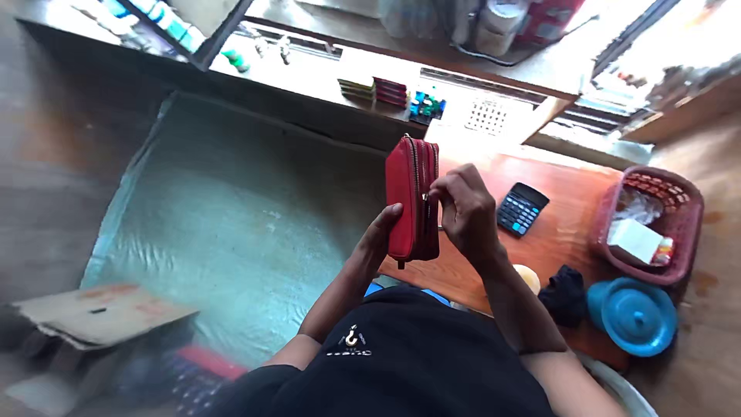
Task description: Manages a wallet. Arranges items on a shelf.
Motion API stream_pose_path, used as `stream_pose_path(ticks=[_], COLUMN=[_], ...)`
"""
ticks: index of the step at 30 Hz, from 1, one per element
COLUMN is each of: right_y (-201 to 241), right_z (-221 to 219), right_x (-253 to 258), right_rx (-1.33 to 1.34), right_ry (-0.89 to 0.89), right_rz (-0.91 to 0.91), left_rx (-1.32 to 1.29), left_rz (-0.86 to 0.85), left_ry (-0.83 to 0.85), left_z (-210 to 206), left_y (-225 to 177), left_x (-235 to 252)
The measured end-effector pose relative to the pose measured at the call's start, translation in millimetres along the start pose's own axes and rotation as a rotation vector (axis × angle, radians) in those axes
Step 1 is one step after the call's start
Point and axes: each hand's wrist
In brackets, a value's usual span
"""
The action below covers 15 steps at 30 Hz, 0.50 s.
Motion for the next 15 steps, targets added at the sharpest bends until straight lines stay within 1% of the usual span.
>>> stream_pose_path(ticks=[2,4,5,6,8,9,10,11,12,14,15], right_y=[17.3,41.6,56.4,74.4,118.6,143.5,170.1,197.8,226.8,287.5,317.4], right_z=[-35.7,-76.3,-96.9,-117.7,-168.2,-198.2,-229.9,-262.6,-295.0,-355.8,-385.2], right_x=[30.5,63.3,81.6,99.8,121.7,126.0,126.5,126.7,125.3,112.3,103.2], right_rx=[0.021,0.041,0.054,0.084,0.169,0.22,0.282,0.355,0.419,0.51,0.553], right_ry=[0.03,0.094,0.169,0.291,0.522,0.59,0.631,0.656,0.678,0.721,0.726], right_rz=[0.027,0.054,0.082,0.131,0.263,0.315,0.337,0.337,0.313,0.245,0.211], left_rx=[0.072,0.179,0.186,0.173,0.137,0.141,0.145,0.129,0.111,0.125,0.113], left_rz=[-0.047,-0.057,-0.076,-0.102,-0.17,-0.213,-0.256,-0.293,-0.334,-0.406,-0.446], left_ry=[-0.071,-0.188,-0.222,-0.253,-0.376,-0.439,-0.467,-0.458,-0.484,-0.693,-0.733], left_z=[17.1,29.6,39.3,50.8,78.8,99.9,126.0,153.0,171.7,185.1,196.2], left_y=[-32.5,-69.0,-85.1,-100.4,-128.5,-142.7,-159.0,-180.7,-204.5,-248.3,-265.5], left_x=[-27.0,-65.3,-82.2,-99.9,-141.8,-161.1,-179.1,-194.6,-209.4,-243.3,-262.8])
Point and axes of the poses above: each hand's wrist, its own x-axis towards the middle knuckle, its own z-axis out of the back of the hand, y = z × x, and after that the axes turned 9 degrees about -z, right-handed
